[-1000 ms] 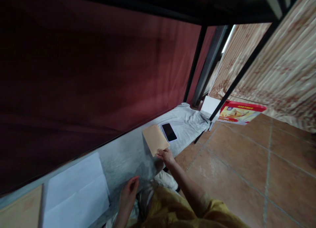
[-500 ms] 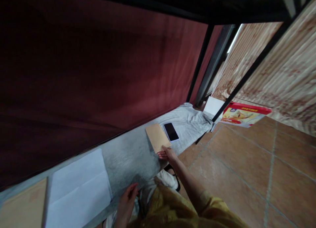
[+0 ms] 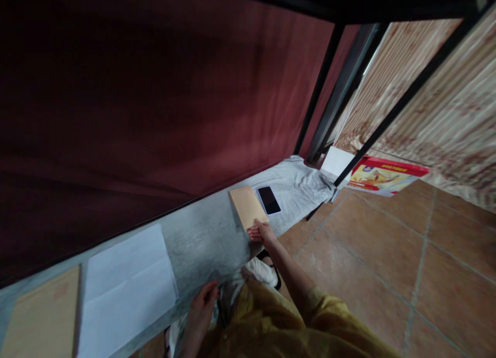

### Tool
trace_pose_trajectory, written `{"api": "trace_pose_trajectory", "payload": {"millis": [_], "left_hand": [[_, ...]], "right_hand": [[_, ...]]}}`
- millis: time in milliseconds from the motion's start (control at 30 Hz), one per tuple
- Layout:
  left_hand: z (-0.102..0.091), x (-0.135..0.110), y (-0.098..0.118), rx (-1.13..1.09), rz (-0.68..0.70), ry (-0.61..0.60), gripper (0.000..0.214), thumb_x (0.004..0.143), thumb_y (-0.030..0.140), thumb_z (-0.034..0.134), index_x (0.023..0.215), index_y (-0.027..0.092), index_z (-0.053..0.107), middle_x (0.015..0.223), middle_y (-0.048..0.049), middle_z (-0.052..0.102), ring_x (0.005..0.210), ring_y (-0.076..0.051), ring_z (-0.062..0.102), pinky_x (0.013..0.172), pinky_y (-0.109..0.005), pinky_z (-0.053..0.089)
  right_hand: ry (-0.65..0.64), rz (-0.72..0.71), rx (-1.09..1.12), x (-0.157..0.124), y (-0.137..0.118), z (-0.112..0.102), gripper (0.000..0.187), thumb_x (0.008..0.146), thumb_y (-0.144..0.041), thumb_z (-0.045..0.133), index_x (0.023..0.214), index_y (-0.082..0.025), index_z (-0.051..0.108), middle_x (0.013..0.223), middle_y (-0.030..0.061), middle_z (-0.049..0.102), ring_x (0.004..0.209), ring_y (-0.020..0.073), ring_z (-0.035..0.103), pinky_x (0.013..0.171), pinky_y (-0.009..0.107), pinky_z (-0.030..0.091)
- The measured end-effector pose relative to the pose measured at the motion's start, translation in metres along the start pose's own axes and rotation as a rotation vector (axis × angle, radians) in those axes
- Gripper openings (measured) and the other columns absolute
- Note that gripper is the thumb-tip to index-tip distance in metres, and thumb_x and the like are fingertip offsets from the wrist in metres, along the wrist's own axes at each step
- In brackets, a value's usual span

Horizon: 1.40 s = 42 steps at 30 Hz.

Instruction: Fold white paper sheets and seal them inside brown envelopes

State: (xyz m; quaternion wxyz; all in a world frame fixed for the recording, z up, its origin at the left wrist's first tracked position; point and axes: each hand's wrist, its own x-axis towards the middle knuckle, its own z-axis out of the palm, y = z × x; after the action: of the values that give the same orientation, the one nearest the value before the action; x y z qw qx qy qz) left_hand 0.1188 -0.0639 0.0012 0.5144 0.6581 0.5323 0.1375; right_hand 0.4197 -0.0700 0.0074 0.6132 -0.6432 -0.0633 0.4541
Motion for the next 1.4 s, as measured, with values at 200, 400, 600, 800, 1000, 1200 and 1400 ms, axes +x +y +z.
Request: {"api": "trace_pose_trajectory", "payload": {"millis": [200,400,600,800,1000,1200,1400], "left_hand": [[0.003,-0.003,0.003,-0.020,0.012,-0.014,0.054,0.072,0.062,0.056,0.100,0.018,0.071,0.101,-0.0111,0.077,0.097,-0.030,0.072,0.097,-0.047,0.054],[0.009,0.014,0.012,-0.072,0.043,0.005,0.054,0.069,0.063,0.060,0.095,0.018,0.072,0.100,-0.0130,0.077,0.092,-0.030,0.073,0.091,-0.045,0.057],[0.032,0.051,0.054,-0.217,-0.026,0.012,0.039,0.074,0.046,0.066,0.103,0.020,0.070,0.099,-0.0092,0.077,0.093,-0.027,0.072,0.085,-0.041,0.058],[0.070,0.092,0.108,-0.347,-0.069,-0.015,0.025,0.086,0.032,0.061,0.103,0.014,0.066,0.101,-0.0145,0.075,0.089,-0.021,0.072,0.081,-0.034,0.057],[0.095,0.119,0.127,-0.314,-0.117,-0.042,0.021,0.090,0.031,0.056,0.087,0.012,0.063,0.078,-0.0105,0.072,0.066,-0.015,0.068,0.068,-0.028,0.054],[0.107,0.133,0.130,-0.206,-0.147,0.034,0.020,0.088,0.036,0.058,0.082,0.017,0.060,0.057,0.0012,0.061,0.049,-0.013,0.062,0.052,-0.022,0.047],[0.115,0.139,0.132,-0.108,-0.162,0.069,0.012,0.088,0.028,0.059,0.082,0.018,0.059,0.050,0.0040,0.056,0.046,-0.014,0.061,0.047,-0.022,0.043]], "right_hand": [[-0.016,0.143,0.003,-0.002,0.001,-0.001,0.050,0.098,-0.048,0.044,0.065,-0.017,0.064,0.059,0.0082,0.069,0.050,0.0144,0.062,0.052,0.023,0.053],[-0.007,0.115,-0.027,-0.008,0.008,-0.008,0.048,0.098,-0.048,0.045,0.067,-0.016,0.064,0.060,0.0080,0.069,0.049,0.0144,0.062,0.051,0.023,0.053],[0.083,-0.030,-0.143,-0.016,0.011,-0.029,0.040,0.095,-0.050,0.049,0.075,-0.018,0.063,0.066,0.0033,0.067,0.056,0.0148,0.060,0.056,0.023,0.050],[0.336,-0.338,-0.712,-0.017,-0.004,-0.056,0.033,0.099,-0.043,0.041,0.106,-0.023,0.067,0.097,0.0042,0.072,0.090,0.0195,0.067,0.077,0.026,0.047],[0.345,-0.311,-0.867,-0.007,-0.010,-0.057,0.038,0.102,-0.042,0.038,0.107,-0.022,0.069,0.096,0.0070,0.074,0.089,0.0213,0.068,0.075,0.027,0.045],[0.340,-0.314,-0.902,0.000,-0.008,-0.054,0.034,0.103,-0.042,0.043,0.107,-0.022,0.070,0.094,0.0084,0.074,0.087,0.0212,0.069,0.073,0.027,0.044],[0.348,-0.327,-0.900,0.004,-0.006,-0.054,0.032,0.101,-0.041,0.046,0.100,-0.021,0.070,0.088,0.0082,0.073,0.082,0.0200,0.068,0.070,0.025,0.043]]}}
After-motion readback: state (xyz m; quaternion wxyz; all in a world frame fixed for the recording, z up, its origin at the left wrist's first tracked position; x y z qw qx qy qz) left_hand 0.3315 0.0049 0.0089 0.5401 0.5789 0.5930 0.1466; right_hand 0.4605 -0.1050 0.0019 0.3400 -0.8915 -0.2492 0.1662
